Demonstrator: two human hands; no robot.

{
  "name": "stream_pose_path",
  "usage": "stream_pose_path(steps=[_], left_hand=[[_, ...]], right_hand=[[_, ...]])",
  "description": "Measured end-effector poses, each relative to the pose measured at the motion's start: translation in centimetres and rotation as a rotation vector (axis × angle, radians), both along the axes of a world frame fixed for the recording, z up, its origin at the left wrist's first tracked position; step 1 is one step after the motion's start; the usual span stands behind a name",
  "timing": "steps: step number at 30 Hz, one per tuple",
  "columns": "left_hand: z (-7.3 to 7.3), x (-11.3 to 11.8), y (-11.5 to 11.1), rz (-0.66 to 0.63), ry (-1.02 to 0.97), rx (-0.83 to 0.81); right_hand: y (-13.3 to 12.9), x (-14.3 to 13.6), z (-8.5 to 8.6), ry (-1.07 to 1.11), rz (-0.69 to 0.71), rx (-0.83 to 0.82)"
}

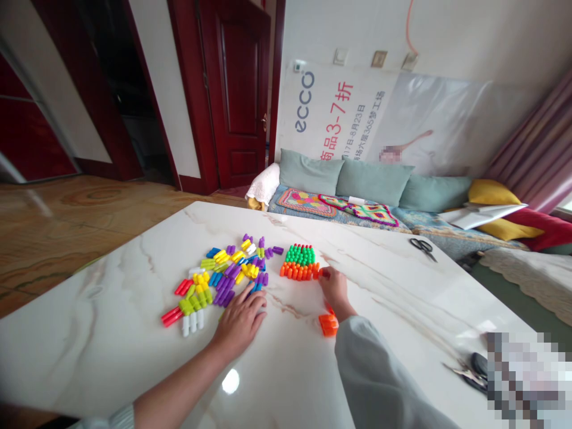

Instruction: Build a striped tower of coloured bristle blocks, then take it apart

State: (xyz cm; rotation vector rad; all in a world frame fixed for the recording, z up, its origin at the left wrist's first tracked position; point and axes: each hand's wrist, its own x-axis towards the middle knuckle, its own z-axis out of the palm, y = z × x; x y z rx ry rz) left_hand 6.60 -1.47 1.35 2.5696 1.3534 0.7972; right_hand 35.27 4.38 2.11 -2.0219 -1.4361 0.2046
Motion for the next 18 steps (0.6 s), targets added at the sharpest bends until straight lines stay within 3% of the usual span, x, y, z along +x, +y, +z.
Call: stream_pose_path(steps=[9, 15, 18], left_hand=[[-0.1, 0.1, 0.0, 0.006, 0.02, -0.003], [0.1, 0.0, -0.1, 0.012, 0.028, 0.028], [0.1, 0.1, -0.1, 0.003, 0.022, 0.027]], right_hand=[[0.2, -0.7, -0.3, -0.018, 0.018, 0.012], [-2.2, 1.7, 1.9, -0.075, 0.068, -0.024], [-4.3, 3.2, 3.1, -0.149, 0.161, -0.16]])
